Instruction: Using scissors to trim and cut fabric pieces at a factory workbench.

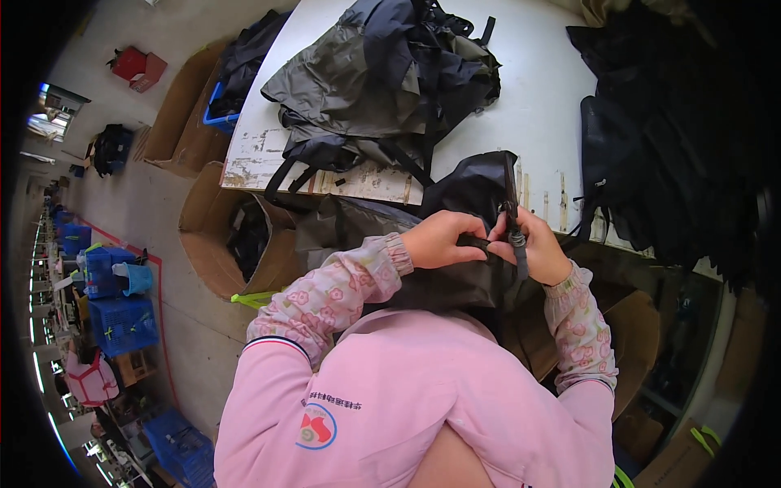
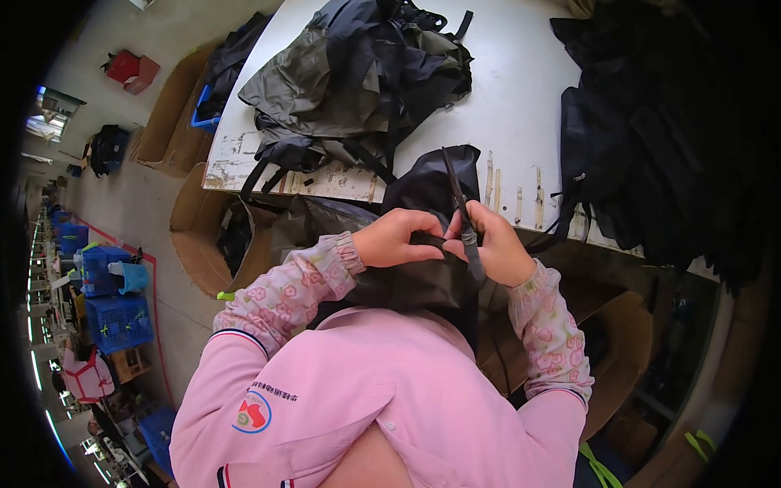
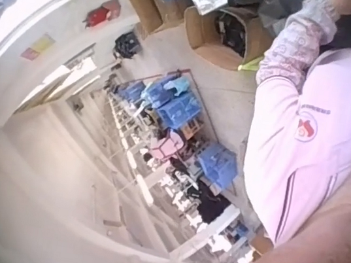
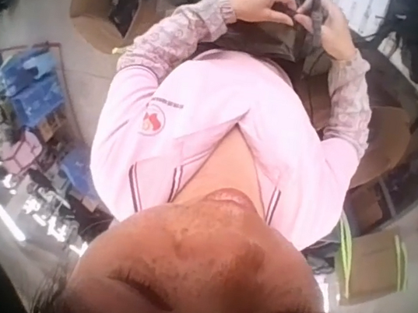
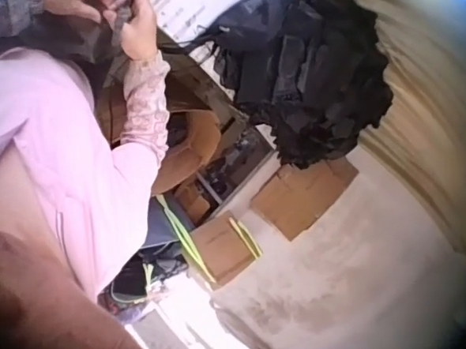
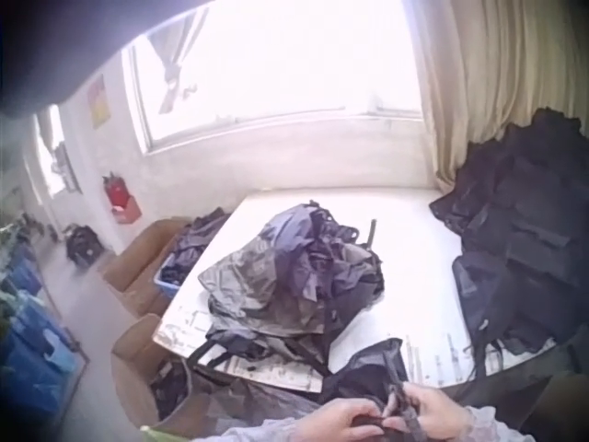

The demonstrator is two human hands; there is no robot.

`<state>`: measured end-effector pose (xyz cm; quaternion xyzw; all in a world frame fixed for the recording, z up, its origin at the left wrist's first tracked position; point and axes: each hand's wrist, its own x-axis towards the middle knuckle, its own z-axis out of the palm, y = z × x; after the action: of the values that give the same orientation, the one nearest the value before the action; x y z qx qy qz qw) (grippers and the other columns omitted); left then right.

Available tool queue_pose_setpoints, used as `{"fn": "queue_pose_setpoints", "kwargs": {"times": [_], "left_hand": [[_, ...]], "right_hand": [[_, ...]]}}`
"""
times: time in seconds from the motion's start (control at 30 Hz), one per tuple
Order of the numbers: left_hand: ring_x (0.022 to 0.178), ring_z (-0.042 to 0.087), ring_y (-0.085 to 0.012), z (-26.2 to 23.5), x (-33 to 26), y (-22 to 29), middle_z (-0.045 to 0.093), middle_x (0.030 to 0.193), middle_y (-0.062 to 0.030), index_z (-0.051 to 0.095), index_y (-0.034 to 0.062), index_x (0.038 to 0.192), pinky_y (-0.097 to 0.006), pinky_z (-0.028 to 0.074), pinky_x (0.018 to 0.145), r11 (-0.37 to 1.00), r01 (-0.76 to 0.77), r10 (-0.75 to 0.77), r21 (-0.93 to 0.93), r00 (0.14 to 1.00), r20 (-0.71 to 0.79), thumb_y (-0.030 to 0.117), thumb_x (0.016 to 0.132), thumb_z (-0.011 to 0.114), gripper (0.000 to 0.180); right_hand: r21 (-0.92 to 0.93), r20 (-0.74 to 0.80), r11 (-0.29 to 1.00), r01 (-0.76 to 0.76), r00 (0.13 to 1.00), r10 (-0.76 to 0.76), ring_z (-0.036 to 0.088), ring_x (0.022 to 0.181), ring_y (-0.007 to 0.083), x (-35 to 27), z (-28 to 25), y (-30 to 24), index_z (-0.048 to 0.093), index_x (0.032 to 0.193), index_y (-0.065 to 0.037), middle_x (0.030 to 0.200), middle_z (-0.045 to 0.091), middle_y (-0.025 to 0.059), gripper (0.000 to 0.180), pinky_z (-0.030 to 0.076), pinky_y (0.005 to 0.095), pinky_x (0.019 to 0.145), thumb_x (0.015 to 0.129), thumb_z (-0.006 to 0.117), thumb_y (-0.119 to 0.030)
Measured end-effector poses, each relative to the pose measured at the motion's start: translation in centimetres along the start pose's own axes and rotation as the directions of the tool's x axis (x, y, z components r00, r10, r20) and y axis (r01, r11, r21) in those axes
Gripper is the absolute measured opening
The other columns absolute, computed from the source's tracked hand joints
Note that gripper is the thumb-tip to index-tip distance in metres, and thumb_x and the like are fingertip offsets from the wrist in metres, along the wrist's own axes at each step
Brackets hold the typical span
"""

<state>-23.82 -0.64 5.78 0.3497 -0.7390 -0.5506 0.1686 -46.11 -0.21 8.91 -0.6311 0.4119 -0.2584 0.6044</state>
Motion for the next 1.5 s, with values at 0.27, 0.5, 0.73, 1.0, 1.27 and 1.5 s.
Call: {"fn": "queue_pose_setpoints", "kwargs": {"times": [0.27,0.5,0.73,1.0,1.27,1.5], "left_hand": [[0.073,0.051,-0.0066,1.0,0.5,-1.2,0.059,0.074,0.0005,0.062,0.0011,0.087,-0.026,0.043,0.067,0.962,-0.005,0.002,-0.272,1.000,-0.011,0.014,0.081,0.074,0.018],[0.068,0.048,-0.0054,1.0,0.2,-1.2,0.056,0.071,0.0025,0.062,0.0014,0.084,-0.024,0.041,0.063,0.972,0.004,0.009,-0.234,0.999,0.053,0.014,0.081,0.075,0.019],[0.066,0.049,-0.0048,1.0,0.0,-0.8,0.058,0.070,0.0025,0.063,0.0010,0.084,-0.024,0.042,0.060,0.975,0.029,-0.013,-0.219,0.997,0.073,0.013,0.081,0.075,0.017],[0.067,0.052,-0.0060,1.1,-0.1,-0.5,0.061,0.071,0.0000,0.063,0.0000,0.084,-0.025,0.045,0.062,0.981,0.031,-0.010,-0.193,0.994,0.109,0.014,0.081,0.075,0.018],[0.071,0.055,-0.0068,1.1,-0.2,-0.9,0.064,0.076,-0.0014,0.064,-0.0008,0.089,-0.025,0.047,0.067,0.985,0.017,-0.003,-0.171,0.996,0.085,0.014,0.082,0.074,0.019],[0.102,0.056,-0.0172,-2.6,-3.5,-2.1,0.059,0.110,-0.0071,0.064,0.0049,0.110,-0.030,0.044,0.087,0.978,-0.184,0.208,0.096,0.890,-0.407,0.024,0.087,0.072,0.031]], "right_hand": [[-0.861,0.069,0.494,0.125,0.989,-0.131,0.059,0.072,0.0301,-4.4,-4.9,-2.6,0.056,0.085,-0.007,0.074,0.060,0.0073,0.047,0.040,0.0376,0.069,0.062,0.081,-0.039],[-0.891,0.167,0.434,0.136,0.985,0.035,0.059,0.074,0.0316,-4.7,-6.0,-4.1,0.055,0.081,-0.007,0.073,0.060,0.0103,0.037,0.040,0.0386,0.070,0.064,0.075,-0.033],[-0.880,0.213,0.444,0.168,0.976,0.052,0.060,0.071,0.0322,-4.3,-5.9,-3.9,0.055,0.076,-0.007,0.068,0.060,0.0103,0.044,0.040,0.0389,0.069,0.063,0.079,-0.041],[-0.897,0.234,0.409,0.167,0.965,0.121,0.060,0.068,0.0339,-4.3,-6.1,-3.9,0.055,0.074,-0.008,0.063,0.059,0.0106,0.047,0.042,0.0395,0.068,0.063,0.081,-0.046],[-0.888,0.193,0.443,0.124,0.975,0.114,0.060,0.070,0.0372,-4.6,-5.9,-2.8,0.057,0.079,-0.008,0.067,0.062,0.0134,0.028,0.046,0.0437,0.065,0.067,0.076,-0.025],[-0.404,-0.014,0.913,-0.050,0.999,0.048,0.064,0.075,0.0337,-3.1,-1.4,3.5,0.053,0.093,-0.001,0.080,0.063,0.0149,0.030,0.049,0.0363,0.068,0.074,0.076,-0.002]]}}
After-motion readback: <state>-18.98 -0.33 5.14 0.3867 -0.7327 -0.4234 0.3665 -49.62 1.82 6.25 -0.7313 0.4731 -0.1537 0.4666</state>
